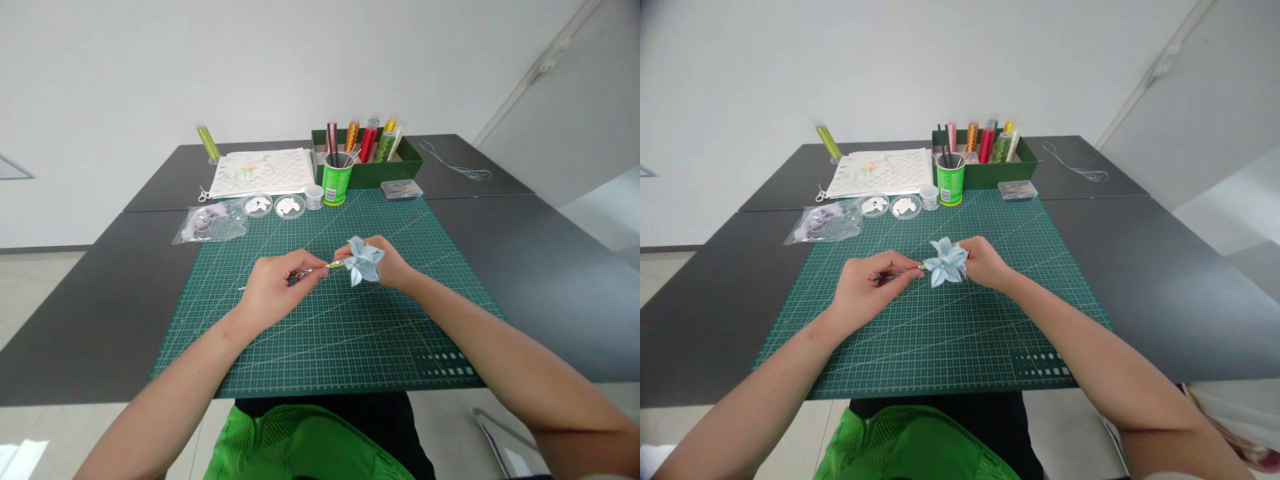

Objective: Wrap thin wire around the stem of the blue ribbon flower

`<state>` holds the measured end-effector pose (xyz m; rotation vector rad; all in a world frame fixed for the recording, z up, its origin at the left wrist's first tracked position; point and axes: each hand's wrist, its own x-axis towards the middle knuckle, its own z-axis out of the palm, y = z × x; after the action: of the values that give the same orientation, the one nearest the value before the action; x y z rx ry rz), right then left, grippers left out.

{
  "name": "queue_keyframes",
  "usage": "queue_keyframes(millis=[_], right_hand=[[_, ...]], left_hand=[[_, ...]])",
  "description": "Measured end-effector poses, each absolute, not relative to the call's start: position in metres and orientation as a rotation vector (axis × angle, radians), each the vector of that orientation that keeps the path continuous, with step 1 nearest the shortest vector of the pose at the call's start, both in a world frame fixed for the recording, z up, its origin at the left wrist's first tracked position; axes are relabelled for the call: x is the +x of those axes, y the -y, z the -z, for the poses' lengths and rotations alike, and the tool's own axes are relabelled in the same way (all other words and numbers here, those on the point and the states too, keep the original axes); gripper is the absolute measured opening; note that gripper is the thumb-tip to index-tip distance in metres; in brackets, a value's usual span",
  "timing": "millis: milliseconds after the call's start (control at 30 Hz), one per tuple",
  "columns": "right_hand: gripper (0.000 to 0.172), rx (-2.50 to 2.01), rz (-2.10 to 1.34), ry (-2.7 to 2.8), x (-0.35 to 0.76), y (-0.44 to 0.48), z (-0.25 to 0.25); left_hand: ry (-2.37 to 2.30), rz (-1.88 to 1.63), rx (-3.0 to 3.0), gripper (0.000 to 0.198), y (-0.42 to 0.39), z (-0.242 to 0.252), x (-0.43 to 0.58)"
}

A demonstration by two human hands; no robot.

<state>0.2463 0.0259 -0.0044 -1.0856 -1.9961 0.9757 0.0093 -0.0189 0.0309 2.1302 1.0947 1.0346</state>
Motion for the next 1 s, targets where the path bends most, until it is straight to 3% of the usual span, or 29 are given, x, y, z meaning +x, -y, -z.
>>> queue_keyframes(millis=[267,567,833,1000], right_hand=[[0.033,-0.984,-0.856,2.169,0.237,-0.011,0.004],[0.031,-0.812,-0.362,2.37,0.239,0.0,0.0],[0.024,-0.707,0.174,2.388,0.243,0.004,-0.007],[0.021,-0.639,0.26,2.372,0.243,0.005,-0.008]], left_hand=[[-1.27,-1.162,1.616,0.026,0.008,-0.036,0.009],[-1.36,-1.137,1.533,0.024,-0.001,-0.03,0.005],[-1.426,-0.831,1.639,0.017,-0.01,-0.023,0.002],[-1.359,-0.54,1.791,0.013,-0.004,-0.019,0.005]])
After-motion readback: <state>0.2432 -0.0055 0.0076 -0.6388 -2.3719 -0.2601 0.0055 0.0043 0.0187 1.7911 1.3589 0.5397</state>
